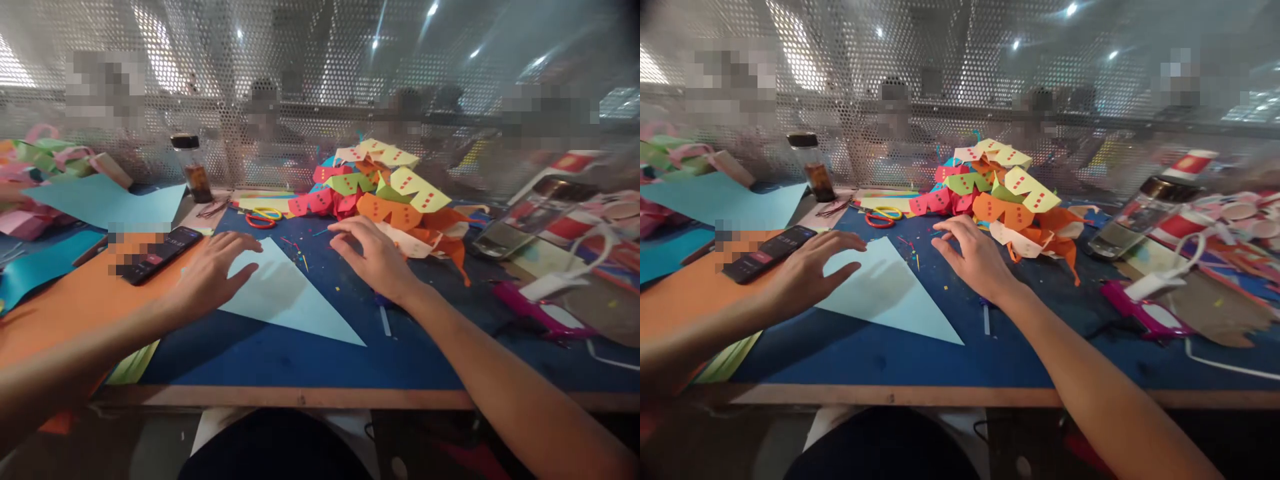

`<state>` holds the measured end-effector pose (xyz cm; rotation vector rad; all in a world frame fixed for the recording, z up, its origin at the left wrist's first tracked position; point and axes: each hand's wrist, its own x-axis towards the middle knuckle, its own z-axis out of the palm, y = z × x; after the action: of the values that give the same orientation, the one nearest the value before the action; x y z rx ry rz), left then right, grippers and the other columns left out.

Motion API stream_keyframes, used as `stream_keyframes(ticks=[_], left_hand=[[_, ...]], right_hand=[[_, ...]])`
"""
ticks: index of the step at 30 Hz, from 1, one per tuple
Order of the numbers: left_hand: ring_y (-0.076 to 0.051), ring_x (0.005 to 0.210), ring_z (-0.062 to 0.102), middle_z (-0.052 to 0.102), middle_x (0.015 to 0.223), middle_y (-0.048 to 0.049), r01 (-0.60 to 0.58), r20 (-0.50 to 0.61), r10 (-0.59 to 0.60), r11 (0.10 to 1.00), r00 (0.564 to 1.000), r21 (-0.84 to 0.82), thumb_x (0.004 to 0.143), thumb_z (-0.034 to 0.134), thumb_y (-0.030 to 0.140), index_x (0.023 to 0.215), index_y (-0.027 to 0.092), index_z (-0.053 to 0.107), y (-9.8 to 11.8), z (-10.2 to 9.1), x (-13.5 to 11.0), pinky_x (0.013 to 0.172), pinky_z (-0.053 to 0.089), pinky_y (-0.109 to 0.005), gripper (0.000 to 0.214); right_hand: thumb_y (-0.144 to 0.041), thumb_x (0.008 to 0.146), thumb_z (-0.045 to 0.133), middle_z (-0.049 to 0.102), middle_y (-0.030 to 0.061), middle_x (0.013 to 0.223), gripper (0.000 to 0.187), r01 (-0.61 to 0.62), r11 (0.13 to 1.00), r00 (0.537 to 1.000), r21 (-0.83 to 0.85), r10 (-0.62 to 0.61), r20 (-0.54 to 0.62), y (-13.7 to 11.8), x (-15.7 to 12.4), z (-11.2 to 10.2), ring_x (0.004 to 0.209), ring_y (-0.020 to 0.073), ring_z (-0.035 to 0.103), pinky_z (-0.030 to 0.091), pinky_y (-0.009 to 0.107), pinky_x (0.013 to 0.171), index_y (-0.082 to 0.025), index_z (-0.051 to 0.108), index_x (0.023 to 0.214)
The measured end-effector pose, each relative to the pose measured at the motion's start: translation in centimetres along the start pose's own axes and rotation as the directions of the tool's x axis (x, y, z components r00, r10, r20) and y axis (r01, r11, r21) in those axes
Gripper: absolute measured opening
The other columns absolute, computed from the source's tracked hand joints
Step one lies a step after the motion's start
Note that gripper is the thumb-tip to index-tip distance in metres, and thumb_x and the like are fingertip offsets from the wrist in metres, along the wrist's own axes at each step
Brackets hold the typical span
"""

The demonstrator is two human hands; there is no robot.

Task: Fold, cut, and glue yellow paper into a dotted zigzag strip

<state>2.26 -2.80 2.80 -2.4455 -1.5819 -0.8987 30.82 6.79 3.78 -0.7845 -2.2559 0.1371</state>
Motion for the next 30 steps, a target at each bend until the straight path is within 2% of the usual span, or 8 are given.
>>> stream_keyframes(ticks=[2, 5, 11, 14, 19, 24, 30], left_hand=[[-0.026, 0.123, 0.055, 0.062, 0.126, -0.0074, -0.043, 0.038, 0.040, 0.997, 0.998, 0.061, 0.096, 0.052, 0.031, 0.121, 0.024, 0.053, 1.7, 0.3, -0.9, 0.104, 0.043, -0.047, 0.026], [-0.027, 0.136, 0.044, 0.058, 0.136, -0.0098, -0.104, 0.084, 0.092, 0.983, 0.992, 0.154, 0.097, 0.052, 0.031, 0.130, 0.021, 0.046, 3.9, 1.0, -2.0, 0.117, 0.029, -0.051, 0.036], [-0.034, 0.145, 0.031, 0.046, 0.149, -0.0182, -0.175, 0.170, 0.125, 0.933, 0.977, 0.316, 0.095, 0.050, 0.024, 0.141, 0.013, 0.040, 6.2, 3.3, -2.0, 0.118, 0.022, -0.060, 0.048], [-0.034, 0.146, 0.029, 0.044, 0.151, -0.0175, -0.215, 0.209, 0.154, 0.927, 0.966, 0.309, 0.096, 0.046, 0.023, 0.143, 0.012, 0.038, 7.2, 4.4, -1.5, 0.119, 0.019, -0.061, 0.049], [-0.031, 0.145, 0.030, 0.048, 0.148, -0.0148, -0.216, 0.205, 0.156, 0.924, 0.966, 0.314, 0.098, 0.044, 0.022, 0.143, 0.013, 0.039, 8.4, 5.7, -1.5, 0.120, 0.019, -0.058, 0.046], [-0.030, 0.145, 0.031, 0.049, 0.147, -0.0123, -0.266, 0.227, 0.204, 0.920, 0.952, 0.288, 0.100, 0.038, 0.016, 0.142, 0.013, 0.040, 8.9, 6.2, -1.7, 0.120, 0.021, -0.058, 0.042], [-0.030, 0.148, 0.023, 0.043, 0.152, -0.0105, -0.331, 0.259, 0.279, 0.924, 0.925, 0.189, 0.099, 0.037, 0.012, 0.146, 0.015, 0.035, 9.9, 6.7, -1.6, 0.120, 0.017, -0.059, 0.047]], right_hand=[[-0.032, 0.098, 0.052, 0.061, 0.0100, 0.111, 0.021, 0.001, 1.000, 1.000, -0.001, -0.001, -0.022, 0.3, -0.1, 0.2, 0.089, 0.0201, 0.067, 0.054, 0.039, 0.086, -0.020, 0.061, 0.112], [-0.031, 0.098, 0.052, 0.060, 0.0103, 0.111, 0.020, 0.012, 1.000, 0.999, 0.008, -0.012, -0.030, 0.5, -0.1, 0.3, 0.088, 0.0197, 0.067, 0.055, 0.038, 0.084, -0.019, 0.061, 0.111], [-0.032, 0.099, 0.051, 0.060, 0.0103, 0.114, 0.022, 0.011, 1.000, 1.000, -0.010, -0.011, 0.015, 0.2, -0.4, 0.1, 0.091, 0.0195, 0.068, 0.054, 0.037, 0.086, -0.019, 0.059, 0.114], [-0.031, 0.099, 0.051, 0.060, 0.0098, 0.115, 0.023, 0.024, 0.999, 0.999, -0.032, -0.023, 0.022, 0.1, -0.6, 0.0, 0.093, 0.0189, 0.067, 0.053, 0.035, 0.086, -0.019, 0.058, 0.116], [-0.030, 0.098, 0.052, 0.061, 0.0095, 0.115, 0.022, 0.056, 0.997, 0.998, -0.054, -0.055, 0.005, 0.5, -0.8, 0.3, 0.092, 0.0193, 0.067, 0.054, 0.035, 0.085, -0.018, 0.059, 0.115], [-0.030, 0.098, 0.051, 0.062, 0.0092, 0.115, 0.020, 0.084, 0.995, 0.996, -0.062, -0.084, 0.006, 0.6, -0.8, 0.6, 0.090, 0.0194, 0.067, 0.054, 0.036, 0.083, -0.020, 0.058, 0.114], [-0.029, 0.098, 0.051, 0.061, 0.0088, 0.115, 0.020, 0.086, 0.994, 0.996, -0.061, -0.086, 0.009, 0.3, -0.9, 0.6, 0.090, 0.0189, 0.067, 0.054, 0.036, 0.082, -0.021, 0.057, 0.115]])
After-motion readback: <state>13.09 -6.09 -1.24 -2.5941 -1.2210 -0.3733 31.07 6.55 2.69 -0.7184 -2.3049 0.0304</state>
